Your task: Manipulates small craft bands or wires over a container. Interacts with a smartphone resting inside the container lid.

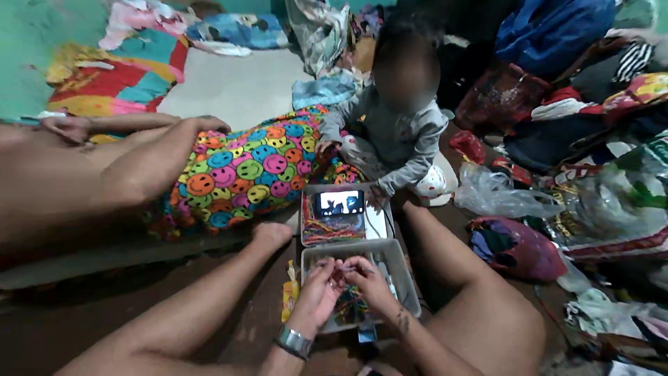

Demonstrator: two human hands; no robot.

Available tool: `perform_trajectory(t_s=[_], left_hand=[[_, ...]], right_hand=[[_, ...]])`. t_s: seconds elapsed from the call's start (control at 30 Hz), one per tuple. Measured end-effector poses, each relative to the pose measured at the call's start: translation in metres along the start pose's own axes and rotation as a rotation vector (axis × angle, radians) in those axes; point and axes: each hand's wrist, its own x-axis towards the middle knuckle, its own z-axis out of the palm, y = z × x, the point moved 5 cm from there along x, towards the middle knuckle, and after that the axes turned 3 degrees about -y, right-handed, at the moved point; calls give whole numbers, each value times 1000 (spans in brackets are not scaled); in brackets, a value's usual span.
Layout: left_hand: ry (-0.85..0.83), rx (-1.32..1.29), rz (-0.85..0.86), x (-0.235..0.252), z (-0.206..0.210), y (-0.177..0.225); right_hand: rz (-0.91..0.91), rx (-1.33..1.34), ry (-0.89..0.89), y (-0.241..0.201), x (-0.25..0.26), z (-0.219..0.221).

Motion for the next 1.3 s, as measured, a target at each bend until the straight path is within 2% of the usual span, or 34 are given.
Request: perform_trajectory(t_s=[0.1, 0.2, 0.27, 0.37, 0.43, 0.5, 0.53, 0.63, 0.7, 0.77, 0.83, 0.93, 1.0, 1.03, 1.17, 1.23, 1.3], left_hand=[[-39, 82, -6, 0, -1, 7], [-69, 289, 118, 2, 0, 18], [-84, 529, 233, 3, 1, 28], [-90, 972, 445, 1, 3, 39], [-24, 1096, 609, -2, 6, 36], [54, 990, 664, -1, 6, 31], [76, 853, 621, 0, 6, 29], [80, 334, 323, 5, 5, 19], [45, 142, 122, 7, -1, 14], [-2, 171, 50, 8, -7, 14], [-34, 439, 107, 8, -7, 22], [-5, 949, 400, 9, -5, 38], [56, 1096, 565, 7, -4, 43], [80, 1051, 570, 7, -3, 42], [79, 492, 356, 12, -3, 31], [59, 334, 253, 10, -3, 26], [51, 240, 185, 11, -4, 23]], right_hand=[[-80, -170, -111, -8, 1, -5], [101, -132, -184, -8, 4, -8], [175, -75, -151, -9, 5, -11], [49, -287, -69, -18, 6, -17], [-20, -499, -23, -23, 5, -16], [21, -457, 30, -20, 0, -7], [36, -372, 56, -15, -2, -2], [98, -189, 57, 3, -4, 7], [75, -185, 38, 7, 1, 3], [-28, -277, 22, 3, 8, -7], [-153, -435, 50, -7, 10, -16], [-310, -628, 89, -20, 6, -19], [-333, -683, 69, -21, 1, -15], [-325, -689, 47, -20, 0, -12], [-181, -638, -48, -7, 1, -6], [-82, -613, -85, -4, 5, -9], [-63, -624, -85, -2, 9, -13]])
